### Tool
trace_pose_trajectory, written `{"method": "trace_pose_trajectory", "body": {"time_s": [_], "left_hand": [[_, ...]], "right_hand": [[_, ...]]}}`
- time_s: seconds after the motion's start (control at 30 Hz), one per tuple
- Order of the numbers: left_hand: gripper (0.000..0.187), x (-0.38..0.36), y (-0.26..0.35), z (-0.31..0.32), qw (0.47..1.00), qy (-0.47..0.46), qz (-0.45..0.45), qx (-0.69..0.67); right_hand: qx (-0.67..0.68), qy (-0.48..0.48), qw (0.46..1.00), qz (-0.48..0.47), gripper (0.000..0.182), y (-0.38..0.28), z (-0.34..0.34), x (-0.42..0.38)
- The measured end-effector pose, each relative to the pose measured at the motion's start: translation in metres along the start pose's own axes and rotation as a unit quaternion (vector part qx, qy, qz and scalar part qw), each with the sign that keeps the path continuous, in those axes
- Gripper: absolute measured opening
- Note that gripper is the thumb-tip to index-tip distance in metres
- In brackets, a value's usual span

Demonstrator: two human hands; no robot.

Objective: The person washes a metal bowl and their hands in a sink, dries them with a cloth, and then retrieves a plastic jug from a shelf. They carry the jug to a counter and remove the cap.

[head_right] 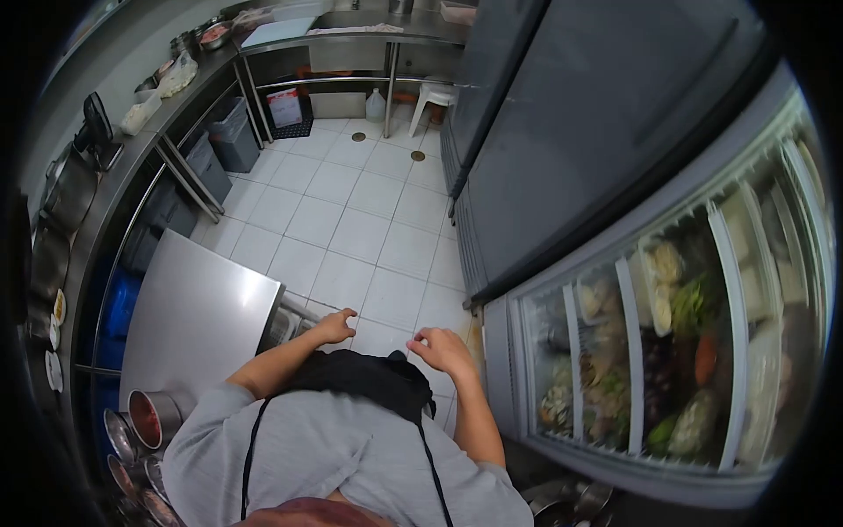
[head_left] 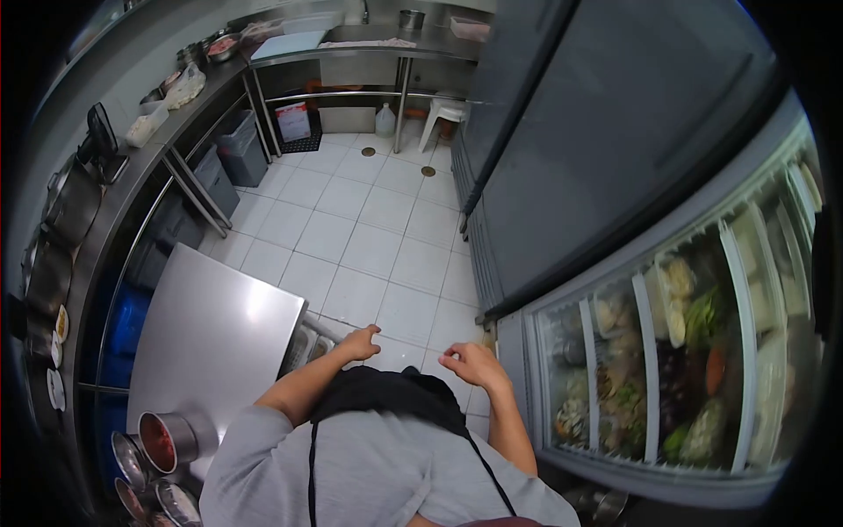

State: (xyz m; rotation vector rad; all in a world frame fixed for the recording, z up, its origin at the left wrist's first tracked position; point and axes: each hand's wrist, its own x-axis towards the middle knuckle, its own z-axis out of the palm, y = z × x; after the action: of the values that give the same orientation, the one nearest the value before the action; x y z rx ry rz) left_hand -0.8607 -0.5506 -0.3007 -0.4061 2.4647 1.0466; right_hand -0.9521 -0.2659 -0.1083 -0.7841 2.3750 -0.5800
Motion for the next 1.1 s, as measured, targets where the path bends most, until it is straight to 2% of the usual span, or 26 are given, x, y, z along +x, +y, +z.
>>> {"method": "trace_pose_trajectory", "body": {"time_s": [0.1,0.2,0.3,0.33,0.37,0.4,0.43,0.47,0.53,0.6,0.63,0.67,0.73,0.8,0.83,0.87,0.9,0.93,0.97,1.0,1.03,1.1], "left_hand": [[0.060,0.046,0.024,-0.027,0.999,0.029,-0.016,0.011],[0.058,0.081,0.035,-0.058,0.996,0.063,-0.058,0.034],[0.051,0.117,0.010,-0.078,0.991,0.087,-0.093,0.041],[0.047,0.130,-0.005,-0.081,0.989,0.095,-0.105,0.043],[0.044,0.141,-0.023,-0.085,0.990,0.082,-0.106,0.050],[0.041,0.152,-0.047,-0.089,0.990,0.069,-0.109,0.061],[0.040,0.169,-0.079,-0.085,0.988,0.061,-0.128,0.060],[0.039,0.184,-0.110,-0.082,0.986,0.052,-0.145,0.062],[0.039,0.202,-0.147,-0.091,0.982,0.021,-0.167,0.085],[0.042,0.225,-0.194,-0.091,0.984,-0.011,-0.151,0.096],[0.041,0.245,-0.218,-0.089,0.977,-0.067,-0.151,0.134],[0.039,0.239,-0.211,-0.108,0.980,-0.050,-0.161,0.108],[0.038,0.254,-0.214,-0.144,0.968,-0.150,-0.190,0.067],[0.038,0.271,-0.208,-0.183,0.967,-0.097,-0.223,0.074],[0.039,0.299,-0.214,-0.199,0.949,-0.144,-0.270,0.075],[0.039,0.323,-0.219,-0.218,0.960,-0.118,-0.222,0.124],[0.040,0.347,-0.223,-0.235,0.965,-0.091,-0.174,0.173],[0.043,0.370,-0.219,-0.257,0.971,-0.064,-0.188,0.131],[0.043,0.387,-0.212,-0.280,0.984,0.002,-0.154,0.085],[0.043,0.396,-0.190,-0.308,0.987,0.078,-0.137,0.018],[0.042,0.411,-0.176,-0.327,0.985,0.148,-0.088,-0.017],[0.042,0.432,-0.140,-0.364,0.969,0.199,-0.082,-0.122]], "right_hand": [[0.073,-0.021,0.997,-0.001,0.038,0.030,-0.029,0.079],[0.129,-0.041,0.988,0.069,0.035,0.105,-0.004,0.172],[0.002,-0.081,0.988,0.132,0.039,0.238,0.069,0.239],[-0.060,-0.093,0.974,0.198,0.041,0.258,0.086,0.234],[-0.166,-0.152,0.957,0.183,0.040,0.309,0.121,0.239],[-0.177,-0.104,0.968,0.141,0.048,0.348,0.153,0.228],[-0.262,-0.243,0.933,0.038,0.042,0.330,0.136,0.214],[-0.228,-0.250,0.940,0.033,0.041,0.321,0.134,0.207],[-0.159,-0.220,0.960,0.070,0.040,0.316,0.127,0.206],[-0.124,-0.198,0.967,0.105,0.038,0.306,0.107,0.218],[-0.114,-0.186,0.969,0.116,0.038,0.302,0.094,0.228],[-0.111,-0.178,0.971,0.117,0.037,0.298,0.082,0.240],[-0.114,-0.158,0.975,0.106,0.036,0.290,0.060,0.266],[-0.195,-0.128,0.972,-0.008,0.034,0.284,0.036,0.302],[-0.258,-0.100,0.957,-0.085,0.034,0.282,0.024,0.322],[-0.310,-0.064,0.937,-0.150,0.033,0.280,0.013,0.345],[-0.274,-0.053,0.955,-0.095,0.033,0.276,0.000,0.370],[-0.261,-0.030,0.960,-0.097,0.032,0.270,-0.011,0.395],[0.030,-0.039,0.962,0.267,0.030,0.226,-0.042,0.441],[0.107,0.023,0.947,0.302,0.031,0.210,-0.056,0.481],[0.121,0.026,0.953,0.277,0.030,0.190,-0.077,0.516],[0.129,0.034,0.963,0.233,0.030,0.150,-0.113,0.580]]}}
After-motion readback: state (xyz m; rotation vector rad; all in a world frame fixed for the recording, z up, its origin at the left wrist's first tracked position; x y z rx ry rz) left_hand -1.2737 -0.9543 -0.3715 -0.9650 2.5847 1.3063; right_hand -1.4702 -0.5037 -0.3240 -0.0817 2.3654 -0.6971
